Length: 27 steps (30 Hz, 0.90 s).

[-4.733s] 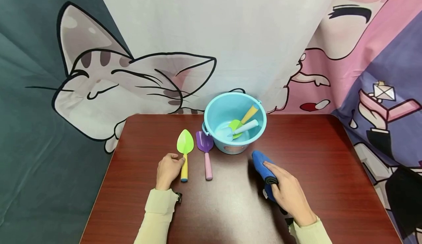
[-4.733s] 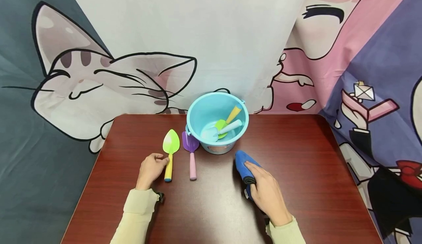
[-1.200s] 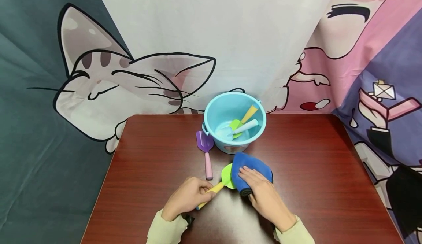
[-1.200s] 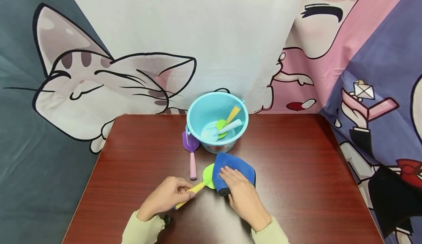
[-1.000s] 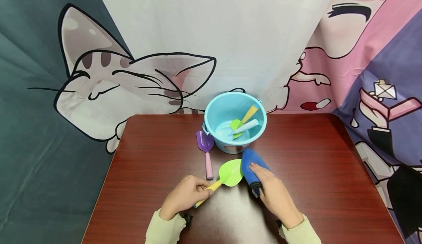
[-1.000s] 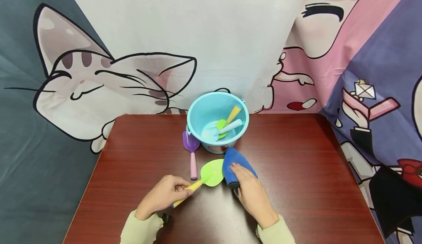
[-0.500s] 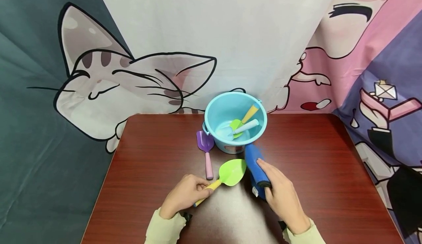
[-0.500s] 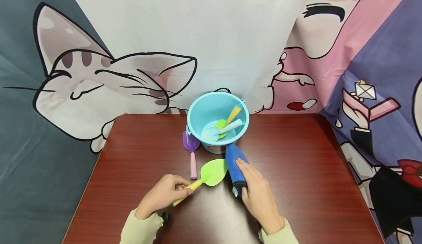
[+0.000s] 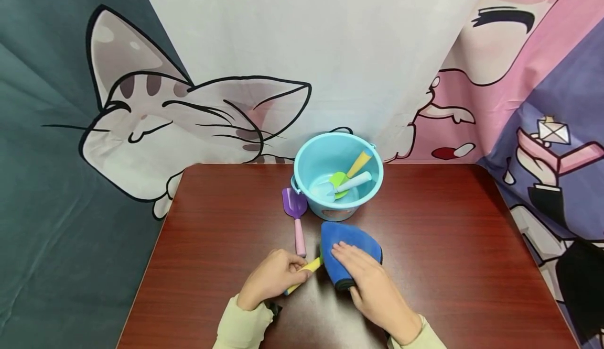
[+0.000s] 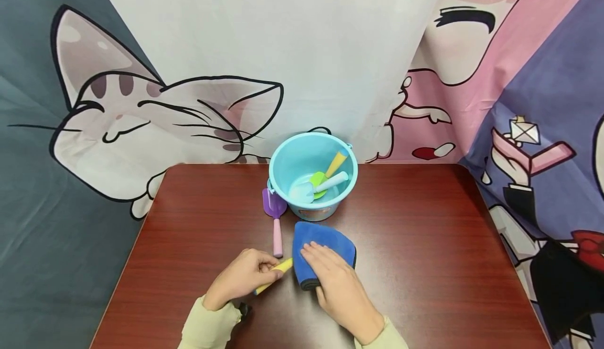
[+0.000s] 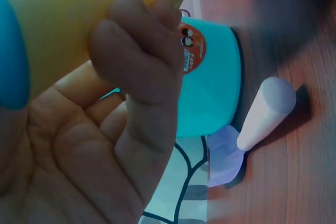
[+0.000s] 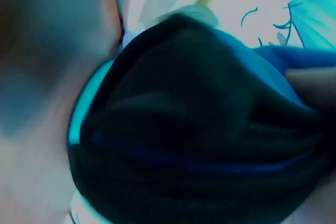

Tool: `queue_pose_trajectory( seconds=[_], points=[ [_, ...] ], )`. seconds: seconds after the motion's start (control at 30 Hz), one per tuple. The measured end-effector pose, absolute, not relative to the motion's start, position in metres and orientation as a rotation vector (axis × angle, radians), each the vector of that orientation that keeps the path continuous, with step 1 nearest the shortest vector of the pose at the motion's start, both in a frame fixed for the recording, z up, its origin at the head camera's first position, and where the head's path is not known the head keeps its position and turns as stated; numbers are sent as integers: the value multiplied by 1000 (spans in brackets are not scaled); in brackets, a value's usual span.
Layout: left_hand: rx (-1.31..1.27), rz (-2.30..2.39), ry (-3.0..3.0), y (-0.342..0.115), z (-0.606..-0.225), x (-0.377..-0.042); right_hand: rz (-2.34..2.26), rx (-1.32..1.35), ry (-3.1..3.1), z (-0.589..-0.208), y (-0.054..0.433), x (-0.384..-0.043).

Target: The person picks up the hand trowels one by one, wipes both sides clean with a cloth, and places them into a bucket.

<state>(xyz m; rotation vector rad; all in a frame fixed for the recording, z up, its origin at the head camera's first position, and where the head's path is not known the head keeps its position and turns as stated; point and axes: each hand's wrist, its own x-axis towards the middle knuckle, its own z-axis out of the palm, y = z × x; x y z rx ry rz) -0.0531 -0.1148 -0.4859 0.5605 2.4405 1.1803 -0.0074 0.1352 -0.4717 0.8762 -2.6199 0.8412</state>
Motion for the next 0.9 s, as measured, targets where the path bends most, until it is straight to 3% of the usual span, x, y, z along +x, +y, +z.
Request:
queue_pose_trajectory(
  seconds=[0.23,0.9],
  points=[
    [590,1211,2385,-112,-484,-52,760,967,-2789,-484,128,-7],
    [572,1183,2399,-119,-485,-50,722,705,-2762,-497,144,-20]
  ],
)
